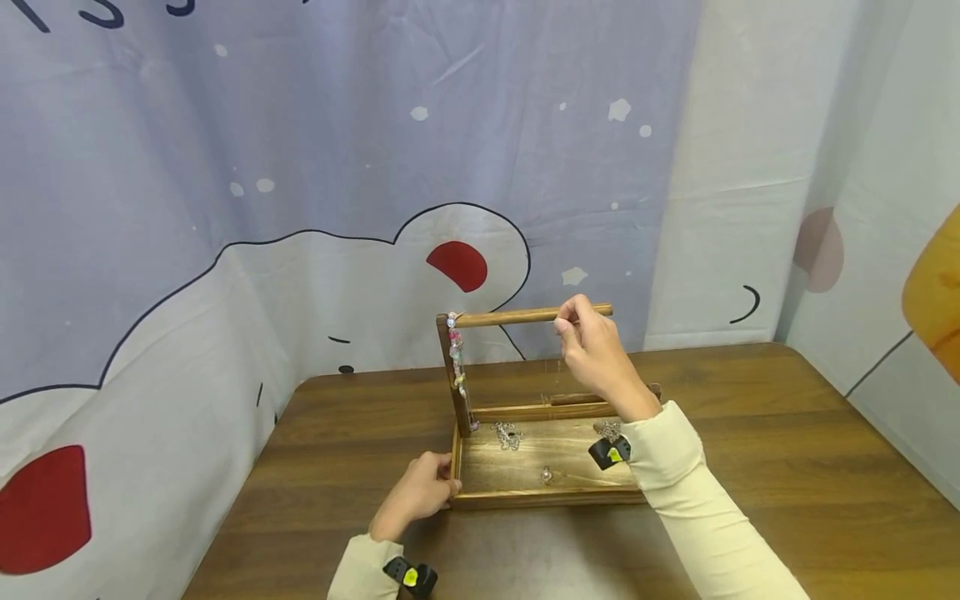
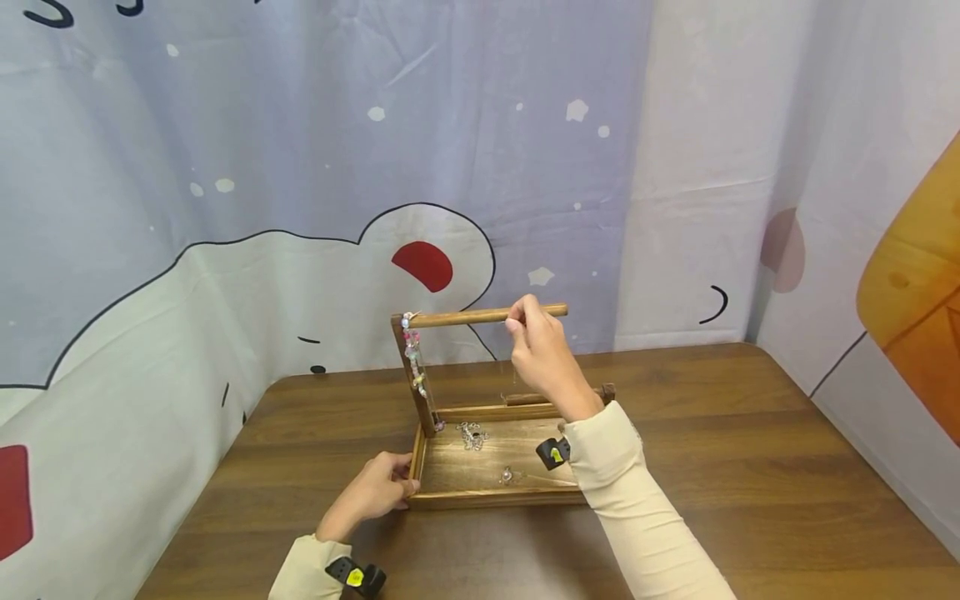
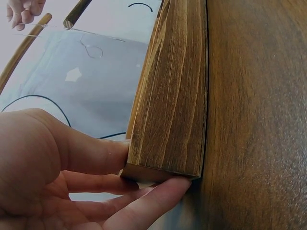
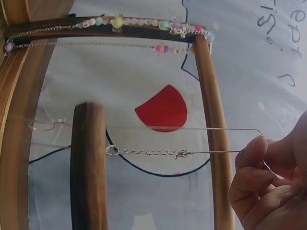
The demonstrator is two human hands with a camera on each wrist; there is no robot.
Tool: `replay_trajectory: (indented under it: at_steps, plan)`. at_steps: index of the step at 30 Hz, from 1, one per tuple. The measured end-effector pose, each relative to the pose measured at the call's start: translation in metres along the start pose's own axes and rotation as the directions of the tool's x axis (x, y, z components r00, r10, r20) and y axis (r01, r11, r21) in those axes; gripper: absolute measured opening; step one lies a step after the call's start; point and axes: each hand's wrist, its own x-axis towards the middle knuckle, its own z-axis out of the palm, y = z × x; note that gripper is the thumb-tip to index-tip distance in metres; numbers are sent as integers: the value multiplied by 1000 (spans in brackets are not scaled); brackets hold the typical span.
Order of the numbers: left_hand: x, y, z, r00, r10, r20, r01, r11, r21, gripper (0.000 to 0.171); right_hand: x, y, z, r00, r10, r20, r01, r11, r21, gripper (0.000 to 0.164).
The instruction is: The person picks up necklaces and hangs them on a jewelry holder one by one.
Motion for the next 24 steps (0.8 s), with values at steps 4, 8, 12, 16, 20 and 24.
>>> replay_trajectory:
  at_steps: [4,8,12,16,20,24]
  plan:
    - [0,0,-1,1000,0,-3,0,1000,-3,46,0,6,-2,1000,-5,-29,4,1000,-16,5]
    - [0,-1,-1,1000,-3,-2,3,1000,-6,47,-3,12,-6,999,14,-47,-15,999,-34,5]
    - [-1,-1,-1,1000,-5,0,5,1000,-11,48,-6,18,-11,998,28,-62,-32,998,-50,5]
    - [-1,-1,-1,1000,-4,-1,4,1000,-12,46,-6,22,-17,995,33,-94,-38,998,-52,4]
    - [-1,0,-1,1000,1,0,-1,1000,-8,46,-6,25,-22,992,49,-115,-56,997,-57,4]
    - [-1,0,-1,1000,3,1,-3,1000,-11,46,-7,28,-27,990,73,-117,-80,995,-57,5]
